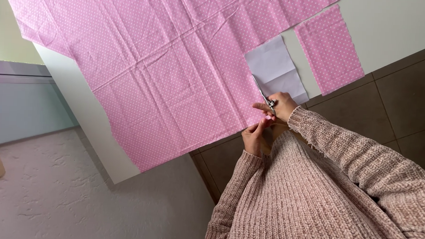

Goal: Cutting rectangular pieces of pink polka-dotted fabric using a paper template and scissors.

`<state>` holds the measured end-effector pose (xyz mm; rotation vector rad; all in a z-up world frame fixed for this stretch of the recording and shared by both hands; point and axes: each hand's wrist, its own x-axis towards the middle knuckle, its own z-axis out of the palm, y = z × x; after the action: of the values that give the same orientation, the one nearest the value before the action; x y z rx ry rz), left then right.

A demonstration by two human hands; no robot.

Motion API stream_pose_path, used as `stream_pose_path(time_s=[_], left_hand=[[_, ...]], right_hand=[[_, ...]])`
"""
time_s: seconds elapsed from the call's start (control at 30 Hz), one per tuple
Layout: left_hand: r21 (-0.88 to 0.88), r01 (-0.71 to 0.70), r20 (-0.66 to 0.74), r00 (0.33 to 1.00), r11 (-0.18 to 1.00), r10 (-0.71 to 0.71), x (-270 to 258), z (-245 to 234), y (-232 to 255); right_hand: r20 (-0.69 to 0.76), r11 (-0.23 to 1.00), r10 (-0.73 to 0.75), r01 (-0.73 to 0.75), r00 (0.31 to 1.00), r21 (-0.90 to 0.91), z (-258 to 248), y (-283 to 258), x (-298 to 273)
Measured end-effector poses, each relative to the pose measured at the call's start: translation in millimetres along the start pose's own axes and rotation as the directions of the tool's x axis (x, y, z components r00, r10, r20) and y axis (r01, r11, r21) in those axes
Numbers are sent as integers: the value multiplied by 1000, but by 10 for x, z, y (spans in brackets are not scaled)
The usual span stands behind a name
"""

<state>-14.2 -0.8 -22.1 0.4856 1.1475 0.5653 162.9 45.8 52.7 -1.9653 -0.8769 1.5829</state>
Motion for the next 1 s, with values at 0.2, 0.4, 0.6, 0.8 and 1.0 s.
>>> stream_pose_path(time_s=[0.2,0.4,0.6,0.8,1.0], left_hand=[[-32,-10,1,1000,999,10,110,-81,-170],[9,-14,-24,1000,1000,14,79,-26,-88],[20,-51,45,998,999,50,124,-61,-142],[-79,-26,44,999,997,30,40,-37,-119],[-101,5,55,999,995,1,55,-21,-80]], right_hand=[[17,998,36,-37,999,55,-38,-174,68],[-19,1000,-13,13,1000,-17,5,30,191],[13,998,53,-52,999,-18,-65,-145,239],[6,999,35,-34,999,-24,-52,-148,225],[3,1000,8,-8,1000,6,-72,-243,324]])
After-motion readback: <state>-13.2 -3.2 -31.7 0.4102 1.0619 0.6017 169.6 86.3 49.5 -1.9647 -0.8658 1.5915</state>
